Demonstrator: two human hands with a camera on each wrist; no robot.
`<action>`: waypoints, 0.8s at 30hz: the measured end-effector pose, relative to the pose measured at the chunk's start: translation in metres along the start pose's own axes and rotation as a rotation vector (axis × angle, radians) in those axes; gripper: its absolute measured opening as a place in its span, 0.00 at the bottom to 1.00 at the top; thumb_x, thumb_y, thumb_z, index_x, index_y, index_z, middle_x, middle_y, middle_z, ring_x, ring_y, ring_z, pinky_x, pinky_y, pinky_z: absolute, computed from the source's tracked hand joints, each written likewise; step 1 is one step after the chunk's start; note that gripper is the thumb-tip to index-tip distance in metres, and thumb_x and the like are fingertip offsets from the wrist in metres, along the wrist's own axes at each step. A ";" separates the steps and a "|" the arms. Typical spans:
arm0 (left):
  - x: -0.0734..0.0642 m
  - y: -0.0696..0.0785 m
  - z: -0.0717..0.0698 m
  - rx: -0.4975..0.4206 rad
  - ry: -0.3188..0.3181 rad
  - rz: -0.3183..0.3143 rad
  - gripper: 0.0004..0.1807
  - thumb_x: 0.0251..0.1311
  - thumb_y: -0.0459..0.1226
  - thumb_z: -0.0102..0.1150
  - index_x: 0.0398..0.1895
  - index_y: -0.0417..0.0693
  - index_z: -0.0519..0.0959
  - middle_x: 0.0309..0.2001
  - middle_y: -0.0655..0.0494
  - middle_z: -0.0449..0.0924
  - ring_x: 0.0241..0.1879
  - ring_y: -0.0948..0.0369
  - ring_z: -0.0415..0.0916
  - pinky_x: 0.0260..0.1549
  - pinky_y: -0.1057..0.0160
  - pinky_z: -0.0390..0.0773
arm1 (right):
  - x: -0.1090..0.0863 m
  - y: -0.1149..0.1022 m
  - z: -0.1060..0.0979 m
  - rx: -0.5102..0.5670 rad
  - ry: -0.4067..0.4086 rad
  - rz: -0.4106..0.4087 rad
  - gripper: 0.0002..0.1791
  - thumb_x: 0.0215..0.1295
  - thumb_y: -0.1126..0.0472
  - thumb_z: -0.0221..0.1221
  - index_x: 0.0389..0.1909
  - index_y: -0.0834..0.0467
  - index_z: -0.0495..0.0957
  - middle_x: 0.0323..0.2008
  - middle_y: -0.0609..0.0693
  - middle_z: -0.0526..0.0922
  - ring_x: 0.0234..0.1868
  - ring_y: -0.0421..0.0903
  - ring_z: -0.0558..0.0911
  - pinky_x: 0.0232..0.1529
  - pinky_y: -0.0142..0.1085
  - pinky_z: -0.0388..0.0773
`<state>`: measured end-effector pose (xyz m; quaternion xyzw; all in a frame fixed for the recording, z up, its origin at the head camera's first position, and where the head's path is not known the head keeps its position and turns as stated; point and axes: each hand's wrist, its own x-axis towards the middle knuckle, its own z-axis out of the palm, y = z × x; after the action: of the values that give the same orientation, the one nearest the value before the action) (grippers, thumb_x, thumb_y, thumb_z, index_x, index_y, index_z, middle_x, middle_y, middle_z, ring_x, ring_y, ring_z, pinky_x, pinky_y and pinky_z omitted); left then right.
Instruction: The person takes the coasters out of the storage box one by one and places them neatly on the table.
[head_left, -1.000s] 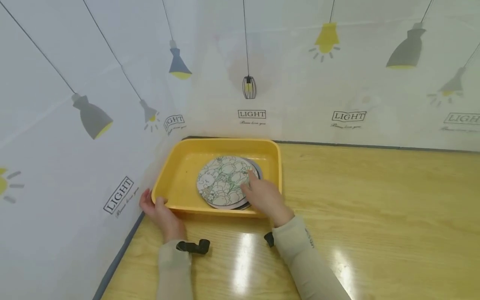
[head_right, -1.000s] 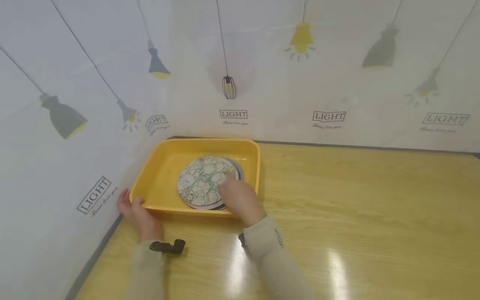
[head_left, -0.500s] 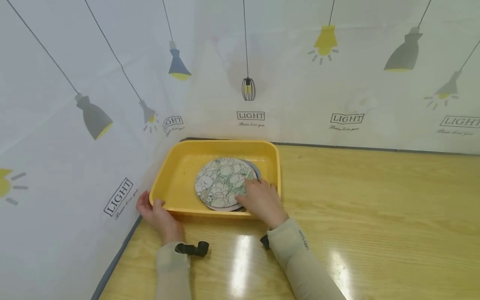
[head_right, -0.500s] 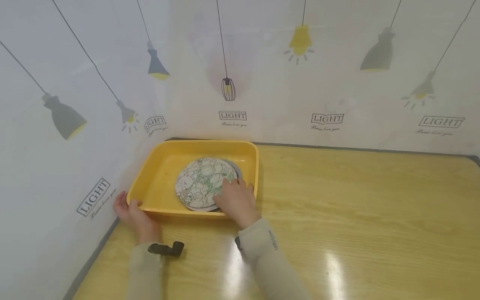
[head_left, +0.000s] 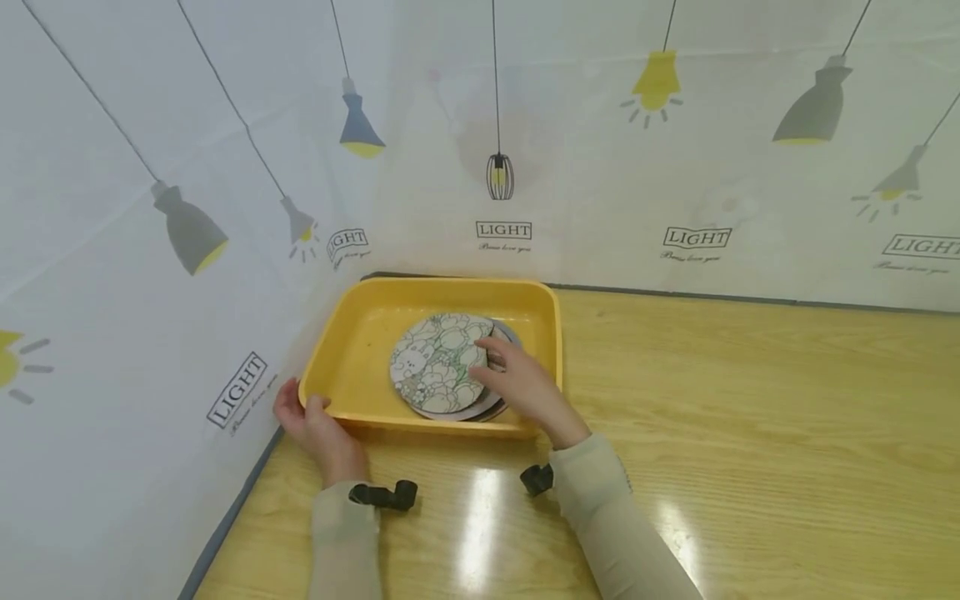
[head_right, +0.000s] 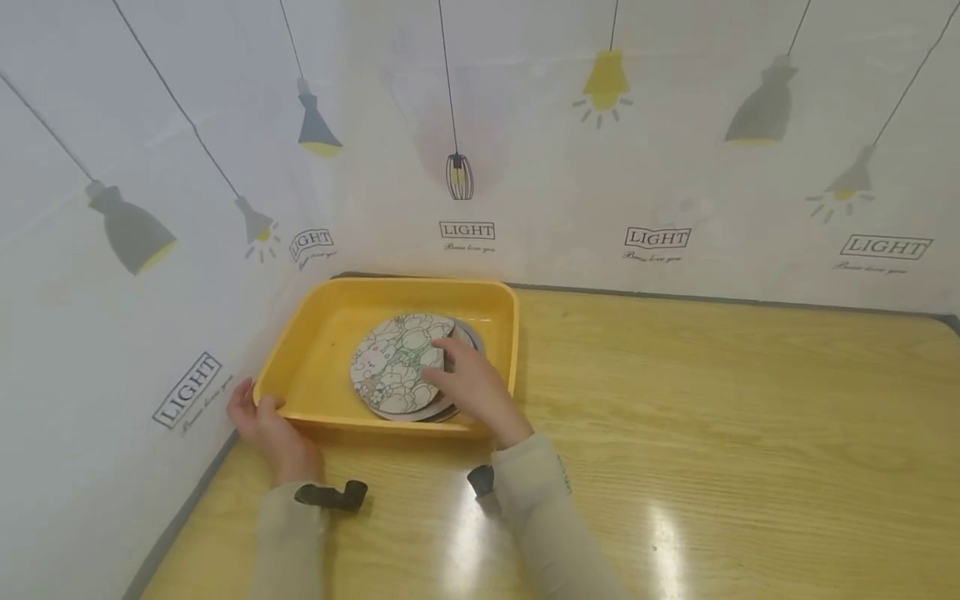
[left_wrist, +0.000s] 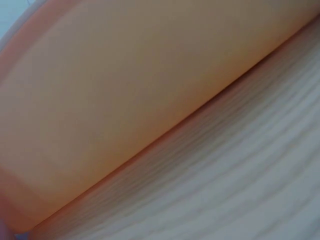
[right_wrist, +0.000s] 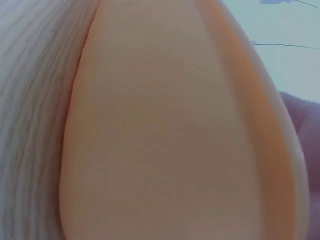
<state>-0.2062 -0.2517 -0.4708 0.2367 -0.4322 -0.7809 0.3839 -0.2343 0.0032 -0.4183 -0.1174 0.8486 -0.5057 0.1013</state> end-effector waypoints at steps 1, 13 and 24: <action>0.000 0.000 0.000 0.002 -0.001 0.001 0.26 0.49 0.23 0.37 0.53 0.50 0.62 0.58 0.54 0.59 0.53 0.59 0.61 0.51 0.61 0.61 | 0.001 0.000 -0.001 0.061 0.000 0.002 0.27 0.58 0.46 0.54 0.59 0.47 0.65 0.58 0.49 0.68 0.56 0.47 0.69 0.50 0.45 0.68; 0.003 -0.006 0.000 -0.022 -0.011 0.019 0.24 0.47 0.23 0.37 0.51 0.47 0.62 0.56 0.52 0.60 0.53 0.57 0.61 0.50 0.61 0.61 | 0.002 0.001 0.001 -0.097 -0.053 -0.018 0.23 0.61 0.51 0.52 0.58 0.48 0.68 0.50 0.47 0.74 0.44 0.43 0.74 0.40 0.40 0.72; 0.004 -0.004 -0.003 -0.040 -0.010 0.010 0.24 0.46 0.23 0.36 0.49 0.45 0.65 0.53 0.52 0.64 0.51 0.54 0.63 0.47 0.58 0.63 | 0.000 0.004 0.006 -0.281 -0.164 -0.103 0.22 0.63 0.49 0.49 0.55 0.53 0.72 0.49 0.46 0.76 0.44 0.41 0.75 0.46 0.40 0.70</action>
<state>-0.2082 -0.2543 -0.4760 0.2228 -0.4198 -0.7886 0.3902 -0.2331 -0.0004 -0.4243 -0.2146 0.8927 -0.3754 0.1266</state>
